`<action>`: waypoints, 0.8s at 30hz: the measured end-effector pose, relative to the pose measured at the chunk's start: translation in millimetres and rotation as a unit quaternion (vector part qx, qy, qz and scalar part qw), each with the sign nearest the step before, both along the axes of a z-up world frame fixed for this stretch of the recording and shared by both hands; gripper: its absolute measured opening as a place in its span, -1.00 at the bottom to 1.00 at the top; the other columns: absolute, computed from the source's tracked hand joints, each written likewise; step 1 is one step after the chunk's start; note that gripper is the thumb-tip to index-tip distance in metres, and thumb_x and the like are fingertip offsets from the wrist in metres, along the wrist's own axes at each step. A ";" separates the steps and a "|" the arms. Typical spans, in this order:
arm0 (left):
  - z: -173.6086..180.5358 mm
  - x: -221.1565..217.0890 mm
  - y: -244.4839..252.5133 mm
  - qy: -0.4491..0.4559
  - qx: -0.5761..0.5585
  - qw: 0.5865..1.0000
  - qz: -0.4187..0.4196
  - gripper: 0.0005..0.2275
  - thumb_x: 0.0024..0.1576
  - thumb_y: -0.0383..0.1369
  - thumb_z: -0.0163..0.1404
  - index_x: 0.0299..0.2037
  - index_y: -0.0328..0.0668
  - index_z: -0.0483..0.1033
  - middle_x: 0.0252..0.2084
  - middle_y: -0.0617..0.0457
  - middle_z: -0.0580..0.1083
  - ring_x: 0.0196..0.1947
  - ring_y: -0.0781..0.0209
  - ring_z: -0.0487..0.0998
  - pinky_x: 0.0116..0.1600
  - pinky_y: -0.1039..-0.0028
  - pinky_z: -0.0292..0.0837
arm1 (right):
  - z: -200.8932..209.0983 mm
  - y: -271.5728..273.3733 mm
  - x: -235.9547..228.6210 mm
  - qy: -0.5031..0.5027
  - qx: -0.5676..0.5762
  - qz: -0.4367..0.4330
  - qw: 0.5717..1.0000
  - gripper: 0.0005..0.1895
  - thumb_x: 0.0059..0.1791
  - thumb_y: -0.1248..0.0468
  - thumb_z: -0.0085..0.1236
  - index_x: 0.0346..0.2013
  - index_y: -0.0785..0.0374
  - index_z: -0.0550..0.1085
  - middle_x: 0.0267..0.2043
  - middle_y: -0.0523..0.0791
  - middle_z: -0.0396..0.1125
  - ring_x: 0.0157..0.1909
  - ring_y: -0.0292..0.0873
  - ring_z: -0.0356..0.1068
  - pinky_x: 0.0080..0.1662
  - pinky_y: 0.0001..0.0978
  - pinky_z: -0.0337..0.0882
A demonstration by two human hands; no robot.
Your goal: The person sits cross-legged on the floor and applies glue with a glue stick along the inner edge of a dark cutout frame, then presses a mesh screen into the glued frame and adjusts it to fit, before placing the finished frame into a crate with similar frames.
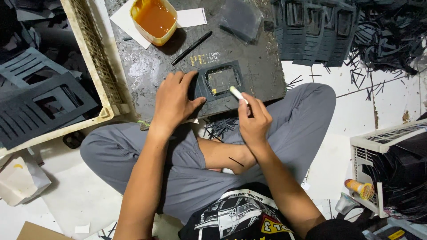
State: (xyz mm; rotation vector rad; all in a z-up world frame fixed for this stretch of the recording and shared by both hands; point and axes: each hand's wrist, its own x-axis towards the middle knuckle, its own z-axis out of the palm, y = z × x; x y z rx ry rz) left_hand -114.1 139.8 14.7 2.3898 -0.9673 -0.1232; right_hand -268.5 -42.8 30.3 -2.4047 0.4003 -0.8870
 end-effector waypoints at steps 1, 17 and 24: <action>-0.8 0.0 -0.2 0.000 -0.001 1.000 0.000 -0.31 -0.18 -0.09 0.39 0.19 -0.10 0.47 -0.25 -0.01 0.44 -0.21 -0.11 0.48 -0.12 0.15 0.41 | -0.7 -1.4 0.0 0.000 -0.001 0.000 1.000 -0.82 0.02 0.44 0.23 -0.09 0.24 0.62 -0.39 -0.07 0.41 -0.43 -0.06 0.45 -0.36 -0.31 0.44; 1.3 -1.4 -0.8 0.014 0.009 1.000 0.002 -0.30 -0.16 -0.08 0.38 0.22 -0.06 0.45 -0.24 0.01 0.44 -0.19 -0.08 0.47 -0.10 0.18 0.41 | -0.8 -12.5 2.9 -0.007 -0.074 0.021 0.997 -0.79 -0.04 0.53 0.25 -0.15 0.27 0.62 -0.33 -0.07 0.41 -0.31 -0.02 0.48 -0.23 -0.25 0.49; 0.5 -0.5 -0.4 0.009 0.004 1.000 0.000 -0.30 -0.17 -0.07 0.39 0.20 -0.08 0.46 -0.24 -0.01 0.43 -0.20 -0.09 0.47 -0.10 0.17 0.41 | 4.8 -13.2 2.5 -0.012 -0.103 0.026 0.994 -0.78 -0.03 0.56 0.19 -0.15 0.30 0.60 -0.25 -0.07 0.33 -0.23 -0.03 0.43 -0.11 -0.21 0.49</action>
